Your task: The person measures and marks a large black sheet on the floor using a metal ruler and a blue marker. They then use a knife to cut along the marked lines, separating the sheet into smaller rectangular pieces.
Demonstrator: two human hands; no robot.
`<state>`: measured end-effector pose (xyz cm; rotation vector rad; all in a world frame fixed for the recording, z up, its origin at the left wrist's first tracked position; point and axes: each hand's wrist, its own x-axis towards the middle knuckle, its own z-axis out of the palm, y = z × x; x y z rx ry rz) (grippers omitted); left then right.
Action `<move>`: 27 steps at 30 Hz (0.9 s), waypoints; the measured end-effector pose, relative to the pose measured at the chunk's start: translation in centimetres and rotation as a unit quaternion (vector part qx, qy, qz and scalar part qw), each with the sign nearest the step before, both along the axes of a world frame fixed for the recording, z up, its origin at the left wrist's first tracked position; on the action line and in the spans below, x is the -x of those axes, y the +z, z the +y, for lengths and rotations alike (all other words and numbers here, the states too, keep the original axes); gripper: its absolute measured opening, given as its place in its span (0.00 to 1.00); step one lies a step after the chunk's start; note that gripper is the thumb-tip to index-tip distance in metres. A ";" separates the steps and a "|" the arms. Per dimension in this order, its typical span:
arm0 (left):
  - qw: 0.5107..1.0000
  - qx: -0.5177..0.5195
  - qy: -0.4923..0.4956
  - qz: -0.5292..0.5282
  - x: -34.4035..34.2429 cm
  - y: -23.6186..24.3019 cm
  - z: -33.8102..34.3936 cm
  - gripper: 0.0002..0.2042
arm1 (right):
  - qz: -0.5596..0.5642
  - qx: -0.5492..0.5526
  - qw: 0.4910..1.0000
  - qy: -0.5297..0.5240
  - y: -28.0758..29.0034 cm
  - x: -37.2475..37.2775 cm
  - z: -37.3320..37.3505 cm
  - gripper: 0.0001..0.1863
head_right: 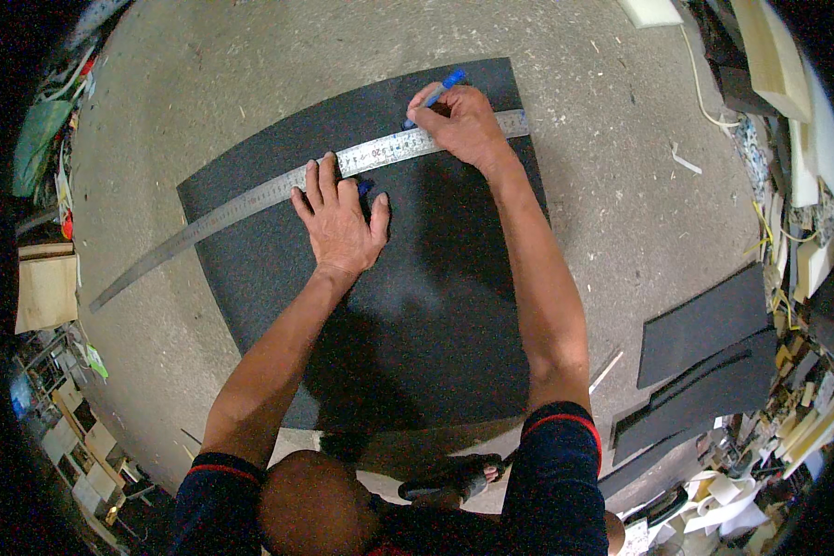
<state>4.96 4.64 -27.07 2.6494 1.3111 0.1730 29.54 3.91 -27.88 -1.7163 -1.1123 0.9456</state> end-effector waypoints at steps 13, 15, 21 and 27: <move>1.000 0.010 0.006 -0.006 0.3 0.3 0.0 0.22 | 0.118 -0.120 0.948 -0.271 2.6 3.5 -6.7 0.13; 1.000 0.009 0.012 -0.025 0.5 0.1 0.0 0.21 | -0.084 -0.131 0.938 -0.309 2.7 6.1 -9.9 0.14; 0.996 -0.051 0.028 -0.063 0.5 -1.2 0.5 0.17 | -0.377 0.012 0.886 -0.271 1.3 15.1 -17.4 0.25; 0.986 -0.033 -0.078 -0.142 2.1 0.4 4.9 0.17 | -0.441 0.008 0.858 -0.264 -0.3 16.7 -19.1 0.28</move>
